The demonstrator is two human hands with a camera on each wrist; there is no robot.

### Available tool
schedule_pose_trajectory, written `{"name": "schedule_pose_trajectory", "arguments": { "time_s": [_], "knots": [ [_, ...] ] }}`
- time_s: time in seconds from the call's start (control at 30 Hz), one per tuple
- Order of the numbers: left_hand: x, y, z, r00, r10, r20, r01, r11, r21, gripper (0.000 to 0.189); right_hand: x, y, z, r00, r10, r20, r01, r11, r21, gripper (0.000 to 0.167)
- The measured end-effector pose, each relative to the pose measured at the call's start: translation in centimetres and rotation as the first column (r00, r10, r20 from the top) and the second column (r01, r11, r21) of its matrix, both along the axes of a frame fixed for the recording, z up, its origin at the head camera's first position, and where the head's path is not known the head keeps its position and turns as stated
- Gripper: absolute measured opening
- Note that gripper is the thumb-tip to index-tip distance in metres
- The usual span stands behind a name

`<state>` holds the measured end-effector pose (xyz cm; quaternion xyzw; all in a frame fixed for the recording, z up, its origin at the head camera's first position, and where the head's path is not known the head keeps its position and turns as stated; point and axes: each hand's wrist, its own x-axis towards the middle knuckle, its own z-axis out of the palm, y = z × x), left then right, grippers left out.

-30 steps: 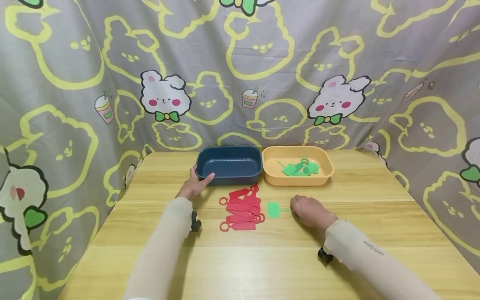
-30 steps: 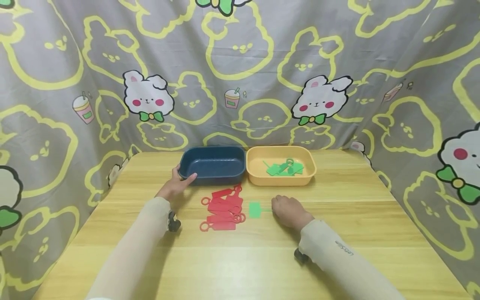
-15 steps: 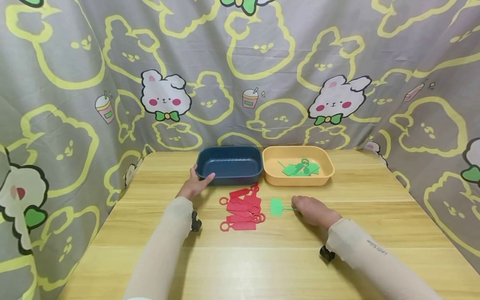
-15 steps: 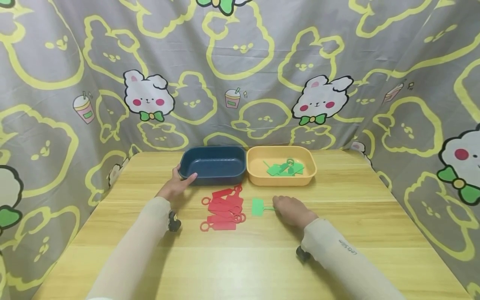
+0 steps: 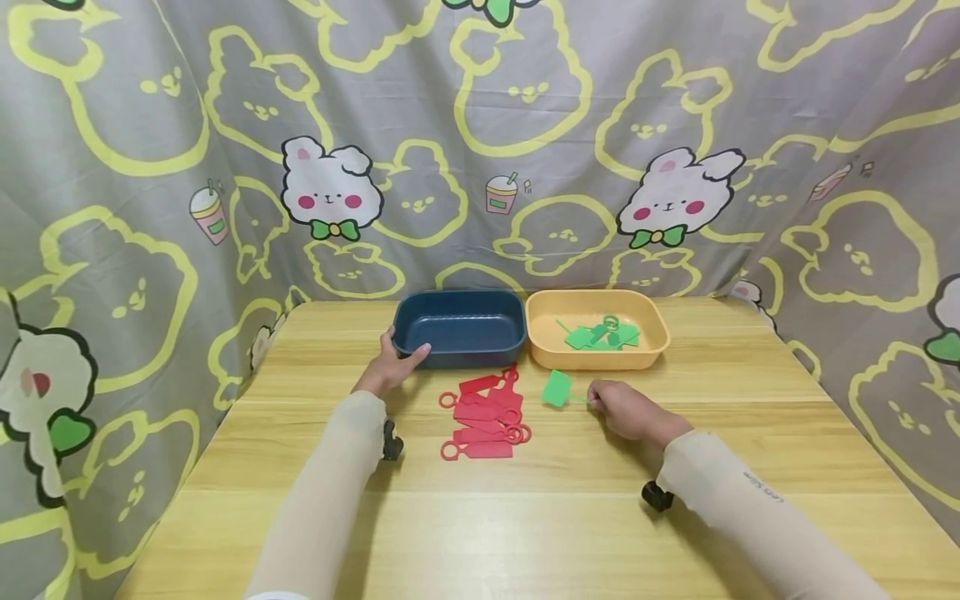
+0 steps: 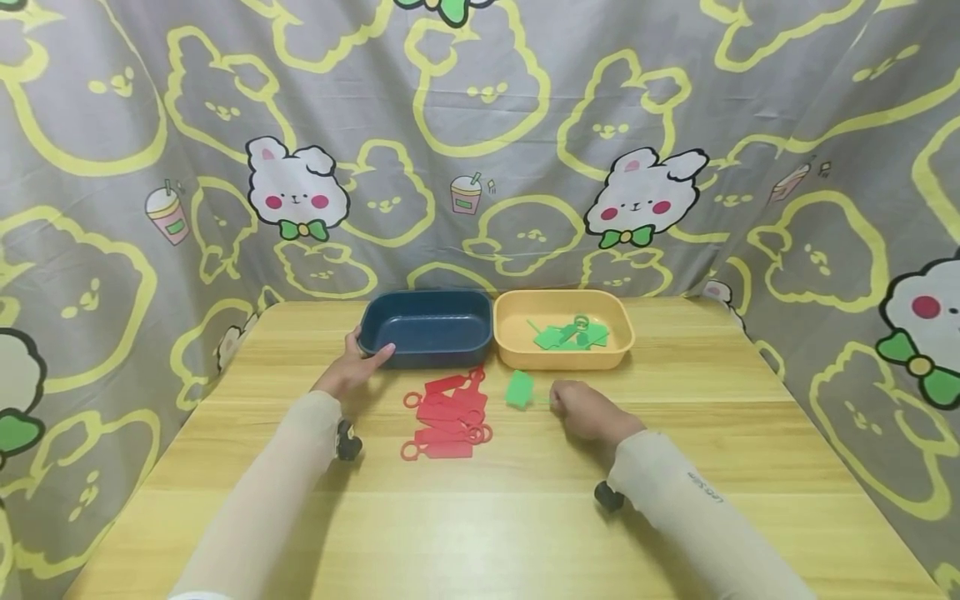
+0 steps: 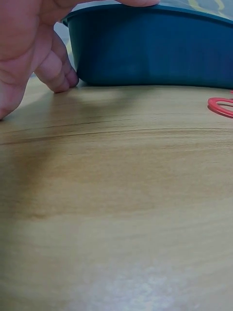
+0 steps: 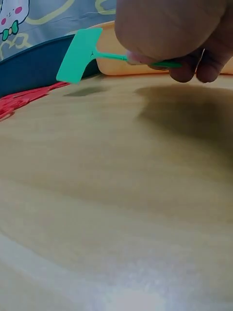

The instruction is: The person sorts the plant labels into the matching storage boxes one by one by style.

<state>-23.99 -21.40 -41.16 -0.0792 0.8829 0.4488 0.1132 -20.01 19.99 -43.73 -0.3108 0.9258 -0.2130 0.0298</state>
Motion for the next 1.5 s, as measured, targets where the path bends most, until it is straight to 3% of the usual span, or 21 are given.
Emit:
{"name": "schedule_pose_trajectory", "arguments": {
  "time_s": [0.4,0.8,1.1,1.37,1.5],
  "knots": [
    [0.0,-0.1,0.0,1.0,-0.01,-0.003,0.01,1.0,-0.018,0.099,-0.8,0.5,1.2,0.995,-0.093,-0.045,0.091,0.995,-0.046,0.014],
    [0.0,0.0,0.0,1.0,-0.007,0.004,0.007,0.999,-0.046,0.101,-1.5,1.0,2.1,0.974,-0.224,0.044,0.228,0.968,-0.104,0.01],
    [0.0,-0.1,-0.2,1.0,-0.001,0.001,0.001,0.999,-0.032,0.101,-2.3,1.2,3.0,0.94,-0.334,0.07,0.339,0.938,-0.076,0.024],
    [0.0,-0.2,-0.2,1.0,-0.002,-0.006,0.002,0.999,-0.045,0.101,-3.0,1.8,3.5,0.932,-0.354,0.07,0.361,0.924,-0.127,0.023],
    [0.1,-0.1,-0.1,1.0,-0.006,-0.007,0.005,0.999,-0.038,0.101,-3.2,1.9,4.0,0.926,-0.36,0.114,0.376,0.905,-0.199,0.024]
  ]
}}
